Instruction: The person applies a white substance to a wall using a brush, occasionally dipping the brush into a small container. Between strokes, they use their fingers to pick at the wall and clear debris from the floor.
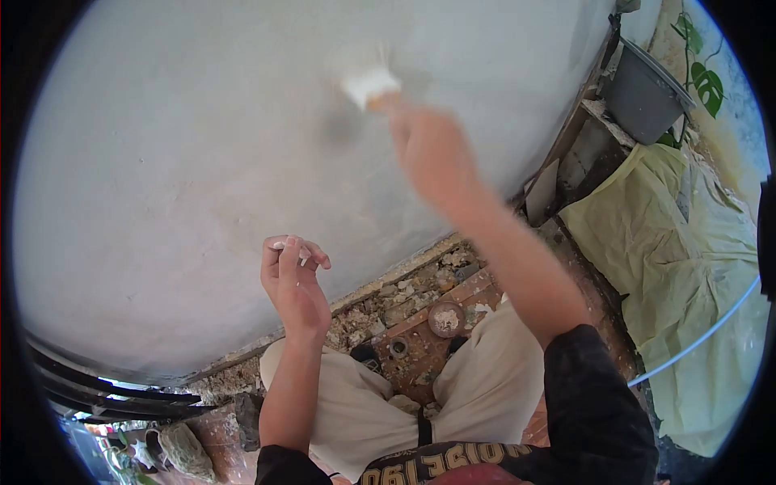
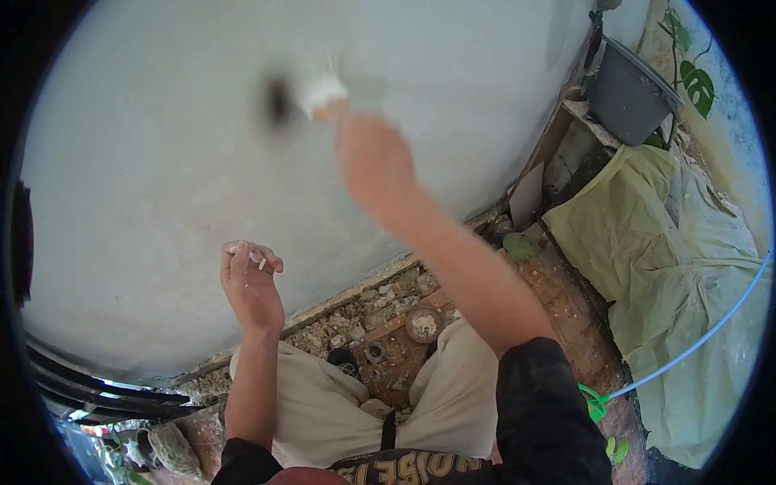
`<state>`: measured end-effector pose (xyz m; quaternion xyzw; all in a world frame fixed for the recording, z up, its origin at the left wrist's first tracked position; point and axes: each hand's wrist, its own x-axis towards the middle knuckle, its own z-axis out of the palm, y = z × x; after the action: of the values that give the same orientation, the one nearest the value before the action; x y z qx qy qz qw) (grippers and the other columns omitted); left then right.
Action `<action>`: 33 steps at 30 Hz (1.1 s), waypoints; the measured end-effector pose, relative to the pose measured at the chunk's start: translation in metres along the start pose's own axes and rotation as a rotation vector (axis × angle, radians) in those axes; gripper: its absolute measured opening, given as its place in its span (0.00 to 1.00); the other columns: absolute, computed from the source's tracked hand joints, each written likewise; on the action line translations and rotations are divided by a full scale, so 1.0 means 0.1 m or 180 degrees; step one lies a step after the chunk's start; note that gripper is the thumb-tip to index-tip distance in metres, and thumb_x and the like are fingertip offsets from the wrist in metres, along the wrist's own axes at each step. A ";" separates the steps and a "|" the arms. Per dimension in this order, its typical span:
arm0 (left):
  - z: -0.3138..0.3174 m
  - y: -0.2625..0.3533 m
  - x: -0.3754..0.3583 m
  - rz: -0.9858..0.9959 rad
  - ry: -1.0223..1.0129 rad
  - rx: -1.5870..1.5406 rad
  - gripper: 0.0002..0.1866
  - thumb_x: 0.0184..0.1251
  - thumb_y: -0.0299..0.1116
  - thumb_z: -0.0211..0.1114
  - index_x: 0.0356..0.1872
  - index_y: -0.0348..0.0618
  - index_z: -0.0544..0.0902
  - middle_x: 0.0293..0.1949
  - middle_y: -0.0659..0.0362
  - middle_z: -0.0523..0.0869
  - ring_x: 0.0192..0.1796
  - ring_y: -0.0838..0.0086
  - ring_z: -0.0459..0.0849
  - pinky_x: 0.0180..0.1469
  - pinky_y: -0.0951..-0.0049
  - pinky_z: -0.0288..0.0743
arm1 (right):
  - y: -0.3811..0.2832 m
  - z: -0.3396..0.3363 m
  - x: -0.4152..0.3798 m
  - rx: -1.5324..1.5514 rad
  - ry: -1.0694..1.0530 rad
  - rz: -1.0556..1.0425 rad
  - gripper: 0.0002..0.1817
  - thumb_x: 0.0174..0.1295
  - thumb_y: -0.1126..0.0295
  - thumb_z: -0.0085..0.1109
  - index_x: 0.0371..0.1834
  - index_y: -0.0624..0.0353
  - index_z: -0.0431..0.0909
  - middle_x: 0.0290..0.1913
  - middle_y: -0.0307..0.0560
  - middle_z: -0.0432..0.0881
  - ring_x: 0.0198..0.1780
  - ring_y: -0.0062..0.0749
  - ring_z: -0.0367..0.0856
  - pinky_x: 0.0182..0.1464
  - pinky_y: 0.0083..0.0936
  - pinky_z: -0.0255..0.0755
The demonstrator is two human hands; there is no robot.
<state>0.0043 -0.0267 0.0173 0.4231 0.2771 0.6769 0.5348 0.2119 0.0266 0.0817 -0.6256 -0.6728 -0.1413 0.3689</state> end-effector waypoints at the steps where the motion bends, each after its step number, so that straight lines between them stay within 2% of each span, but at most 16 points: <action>1: -0.01 -0.01 0.00 -0.0023 0.0034 -0.0098 0.08 0.67 0.35 0.55 0.30 0.47 0.69 0.25 0.64 0.69 0.31 0.75 0.72 0.34 0.72 0.65 | 0.00 0.20 -0.28 -0.0121 -0.0413 0.0172 0.14 0.63 0.71 0.44 0.48 0.55 0.78 0.30 0.56 0.82 0.33 0.50 0.81 0.38 0.42 0.75; 4: -0.04 0.01 0.04 -0.0119 0.0090 -0.0373 0.08 0.67 0.36 0.55 0.30 0.47 0.70 0.26 0.64 0.68 0.32 0.75 0.71 0.34 0.72 0.64 | 0.34 0.84 -1.28 0.0069 -0.1753 0.0146 0.15 0.60 0.74 0.42 0.45 0.54 0.79 0.28 0.59 0.81 0.32 0.54 0.80 0.37 0.45 0.76; 7: -0.04 0.02 0.08 -0.0245 0.0011 -0.0543 0.08 0.66 0.37 0.55 0.30 0.48 0.70 0.26 0.65 0.68 0.32 0.74 0.71 0.34 0.72 0.63 | 0.43 0.68 -1.19 -0.0216 -0.2306 0.0245 0.16 0.60 0.74 0.42 0.42 0.52 0.81 0.29 0.59 0.81 0.32 0.54 0.80 0.37 0.44 0.76; 9: -0.03 0.01 0.03 -0.0335 0.0056 -0.0618 0.08 0.66 0.37 0.55 0.31 0.48 0.70 0.26 0.65 0.67 0.32 0.74 0.71 0.34 0.72 0.62 | 0.29 0.24 -0.65 0.0505 -0.1009 0.0398 0.16 0.62 0.73 0.46 0.49 0.48 0.81 0.29 0.58 0.80 0.28 0.46 0.81 0.30 0.38 0.73; 11: -0.01 0.03 0.06 -0.0296 0.0082 -0.0546 0.07 0.66 0.37 0.55 0.31 0.48 0.70 0.26 0.65 0.67 0.32 0.74 0.70 0.33 0.72 0.62 | 0.03 -0.36 -0.20 0.0819 -0.0272 0.0394 0.13 0.63 0.72 0.47 0.45 0.58 0.80 0.29 0.60 0.80 0.31 0.52 0.80 0.33 0.41 0.74; 12: -0.02 0.01 0.07 -0.0307 0.0087 -0.0529 0.07 0.66 0.37 0.55 0.31 0.48 0.70 0.26 0.65 0.67 0.32 0.74 0.70 0.33 0.72 0.62 | 0.01 -0.38 -0.12 0.0832 -0.0281 0.0408 0.13 0.63 0.72 0.47 0.45 0.58 0.80 0.29 0.60 0.80 0.31 0.52 0.80 0.33 0.41 0.74; 14: -0.03 -0.03 0.10 -0.0346 0.0075 -0.0578 0.07 0.65 0.37 0.55 0.31 0.48 0.70 0.26 0.65 0.67 0.32 0.74 0.70 0.34 0.72 0.62 | -0.02 -0.36 0.01 0.1033 0.1051 0.0150 0.14 0.64 0.69 0.48 0.51 0.58 0.76 0.26 0.57 0.78 0.28 0.52 0.78 0.30 0.42 0.72; 17: 0.00 -0.07 0.12 -0.0406 0.0131 -0.0549 0.07 0.65 0.37 0.55 0.31 0.48 0.70 0.26 0.65 0.68 0.32 0.74 0.70 0.34 0.72 0.62 | 0.23 0.37 -0.36 0.0512 0.0559 0.0132 0.17 0.63 0.69 0.48 0.56 0.57 0.72 0.24 0.54 0.76 0.27 0.52 0.78 0.31 0.43 0.73; 19: 0.01 -0.09 0.14 -0.0513 0.0121 -0.0647 0.07 0.65 0.37 0.55 0.31 0.48 0.71 0.26 0.65 0.68 0.32 0.74 0.70 0.34 0.72 0.62 | 0.19 0.56 -0.84 0.0137 -0.0687 0.0756 0.13 0.63 0.71 0.48 0.48 0.57 0.79 0.27 0.56 0.81 0.30 0.54 0.78 0.36 0.43 0.72; 21: 0.04 -0.10 0.10 -0.0645 0.0109 -0.0778 0.07 0.65 0.37 0.55 0.31 0.48 0.71 0.26 0.65 0.69 0.32 0.74 0.70 0.34 0.72 0.62 | 0.26 0.70 -1.09 0.0227 -0.1587 0.0788 0.13 0.63 0.72 0.46 0.47 0.57 0.79 0.27 0.57 0.80 0.33 0.55 0.80 0.38 0.45 0.73; 24: 0.10 -0.11 0.11 -0.0631 0.0120 -0.0816 0.07 0.65 0.37 0.55 0.30 0.48 0.71 0.26 0.65 0.69 0.31 0.74 0.70 0.34 0.72 0.62 | 0.42 0.67 -0.99 0.0361 -0.1678 0.0808 0.13 0.63 0.71 0.47 0.48 0.57 0.79 0.28 0.56 0.81 0.32 0.52 0.80 0.37 0.42 0.73; 26: 0.10 -0.12 0.12 -0.0852 0.0088 -0.0987 0.06 0.65 0.36 0.54 0.30 0.48 0.71 0.26 0.65 0.69 0.31 0.74 0.70 0.34 0.72 0.62 | 0.24 0.19 -0.58 0.0649 -0.1116 0.0914 0.13 0.63 0.71 0.48 0.48 0.58 0.78 0.30 0.55 0.82 0.32 0.51 0.80 0.36 0.39 0.73; 28: 0.12 -0.11 0.11 -0.0819 0.0101 -0.0934 0.07 0.65 0.36 0.54 0.29 0.48 0.71 0.25 0.65 0.69 0.31 0.74 0.70 0.34 0.72 0.62 | 0.10 -0.10 -0.39 0.1241 0.0294 0.0682 0.13 0.63 0.70 0.49 0.48 0.59 0.79 0.33 0.54 0.82 0.30 0.50 0.80 0.34 0.36 0.72; 31: 0.07 -0.18 0.16 -0.0867 0.0101 -0.0857 0.07 0.65 0.36 0.54 0.29 0.48 0.71 0.25 0.65 0.69 0.31 0.74 0.69 0.34 0.72 0.62 | 0.13 0.05 -0.33 0.1117 0.0737 0.0245 0.15 0.60 0.75 0.46 0.49 0.61 0.75 0.31 0.60 0.80 0.34 0.52 0.81 0.36 0.39 0.76; 32: 0.04 -0.19 0.16 -0.0955 0.0152 -0.0858 0.07 0.65 0.36 0.54 0.28 0.48 0.71 0.25 0.65 0.69 0.31 0.75 0.69 0.34 0.72 0.62 | 0.18 0.17 -0.45 0.1133 0.0745 0.0279 0.15 0.60 0.75 0.46 0.49 0.61 0.75 0.31 0.60 0.80 0.34 0.52 0.81 0.36 0.39 0.76; 33: 0.03 -0.19 0.15 -0.0969 0.0143 -0.0825 0.07 0.65 0.36 0.54 0.28 0.48 0.71 0.25 0.65 0.69 0.31 0.75 0.69 0.34 0.72 0.62 | 0.25 0.38 -0.64 0.0613 -0.0259 0.0498 0.15 0.60 0.76 0.46 0.49 0.61 0.76 0.30 0.61 0.80 0.34 0.53 0.81 0.36 0.40 0.75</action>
<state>0.0147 -0.0071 0.0075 0.2888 0.2603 0.6274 0.6747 0.2196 0.0085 0.0058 -0.6430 -0.6468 -0.0213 0.4095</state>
